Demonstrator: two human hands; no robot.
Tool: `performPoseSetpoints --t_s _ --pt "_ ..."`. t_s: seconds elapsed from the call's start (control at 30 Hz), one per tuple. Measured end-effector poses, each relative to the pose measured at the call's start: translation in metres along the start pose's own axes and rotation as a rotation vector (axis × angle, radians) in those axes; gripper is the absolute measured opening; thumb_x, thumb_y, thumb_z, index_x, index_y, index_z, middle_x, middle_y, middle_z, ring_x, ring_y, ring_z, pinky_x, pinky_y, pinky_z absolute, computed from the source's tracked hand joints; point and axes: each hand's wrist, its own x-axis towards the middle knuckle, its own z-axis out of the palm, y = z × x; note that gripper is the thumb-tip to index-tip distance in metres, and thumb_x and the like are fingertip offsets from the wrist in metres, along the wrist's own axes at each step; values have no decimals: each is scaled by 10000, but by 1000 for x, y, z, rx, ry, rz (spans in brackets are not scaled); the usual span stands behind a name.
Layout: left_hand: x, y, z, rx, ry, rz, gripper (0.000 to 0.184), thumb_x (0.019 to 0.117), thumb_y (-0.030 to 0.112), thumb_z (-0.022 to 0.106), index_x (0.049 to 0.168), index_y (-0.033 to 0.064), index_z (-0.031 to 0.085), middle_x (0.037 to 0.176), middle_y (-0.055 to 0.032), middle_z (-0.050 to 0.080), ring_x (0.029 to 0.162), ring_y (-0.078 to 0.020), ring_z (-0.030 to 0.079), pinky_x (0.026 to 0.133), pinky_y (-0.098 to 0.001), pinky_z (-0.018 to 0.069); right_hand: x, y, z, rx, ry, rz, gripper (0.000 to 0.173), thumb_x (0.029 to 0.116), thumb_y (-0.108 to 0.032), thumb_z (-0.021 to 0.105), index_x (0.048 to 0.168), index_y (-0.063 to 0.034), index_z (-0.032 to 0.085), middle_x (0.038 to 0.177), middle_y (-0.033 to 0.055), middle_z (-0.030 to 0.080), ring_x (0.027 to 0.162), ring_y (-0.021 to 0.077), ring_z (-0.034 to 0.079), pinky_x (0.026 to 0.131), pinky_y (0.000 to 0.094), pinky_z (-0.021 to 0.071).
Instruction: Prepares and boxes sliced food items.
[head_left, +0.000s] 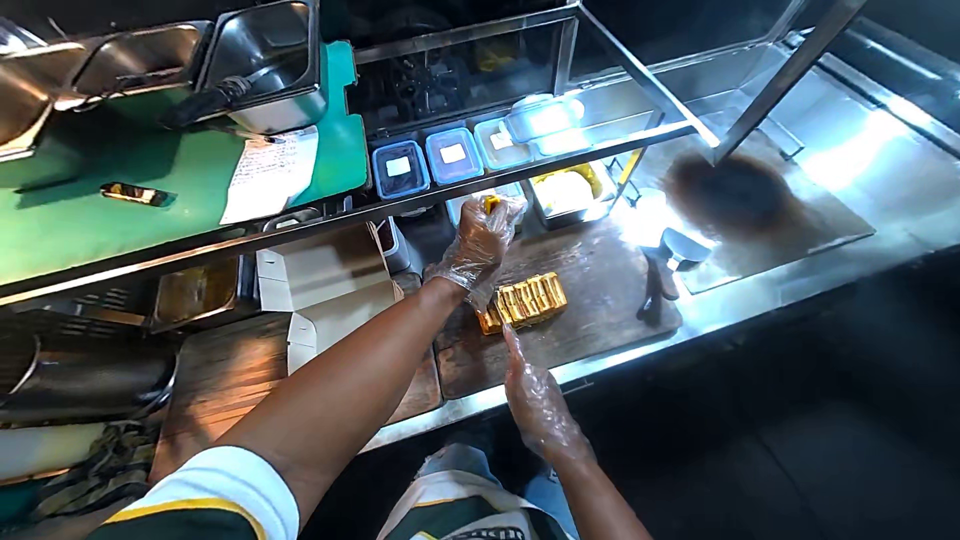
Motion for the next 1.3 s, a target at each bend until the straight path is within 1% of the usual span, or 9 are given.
performPoseSetpoints --t_s 0.07,0.2,0.43,0.57,0.63,0.73,0.93,1.13,1.3 --pt "-4 -5 -1 20 3 42 278 982 81 555 714 148 585 560 72 497 451 -47 413 437 -222 371 -1 1 3 -22 -14 9 626 1081 -237 396 1658 -330 169 1126 156 729 986 319 728 894 517 580" --pt "-2 -13 -8 16 17 63 271 984 80 540 726 157 571 564 82 498 451 -38 423 437 -211 381 -46 23 8 -86 2 9 569 1085 -218 368 1644 -267 272 1075 138 742 900 302 743 805 490 607" --pt "-11 -9 -6 -2 11 105 300 972 73 560 689 172 551 557 86 494 446 -34 411 430 -212 367 12 9 18 14 -22 -12 647 1079 -224 423 1660 -329 159 1036 168 734 922 330 730 857 532 584" --pt "-9 -12 -12 -36 13 109 305 974 84 558 687 182 530 536 90 461 430 -36 397 417 -213 359 -48 40 29 -42 29 -39 571 1086 -219 397 1644 -228 276 975 139 742 822 296 737 758 481 608" --pt "-12 -10 -13 -54 8 85 301 976 86 557 691 180 529 541 84 454 434 -43 391 421 -215 353 -31 35 37 -45 29 -34 583 1067 -203 396 1639 -224 291 1016 141 741 866 299 740 784 493 609" --pt "-16 -12 -10 -46 -3 105 290 973 85 565 700 176 533 551 81 467 439 -43 399 422 -214 358 20 12 37 -10 -40 45 631 1082 -232 408 1658 -337 172 1183 164 714 1025 330 720 903 531 575" --pt "-16 -13 -17 -59 40 114 260 971 86 553 728 180 556 557 92 482 452 -37 416 434 -215 376 -49 56 52 -92 -50 37 637 1061 -219 410 1660 -281 201 1087 150 707 871 308 726 771 492 604" --pt "-25 -11 -18 -27 30 136 279 962 78 551 703 181 545 566 90 492 457 -30 415 436 -203 365 15 16 51 -67 -90 105 677 1076 -223 397 1661 -367 87 1173 165 706 1031 342 715 882 544 580" --pt "-25 -9 -21 -90 30 111 261 969 79 570 732 188 576 577 105 508 465 -17 425 445 -198 379 -100 93 53 -184 -73 128 644 1059 -225 428 1644 -382 210 1122 177 705 811 357 731 698 568 605"
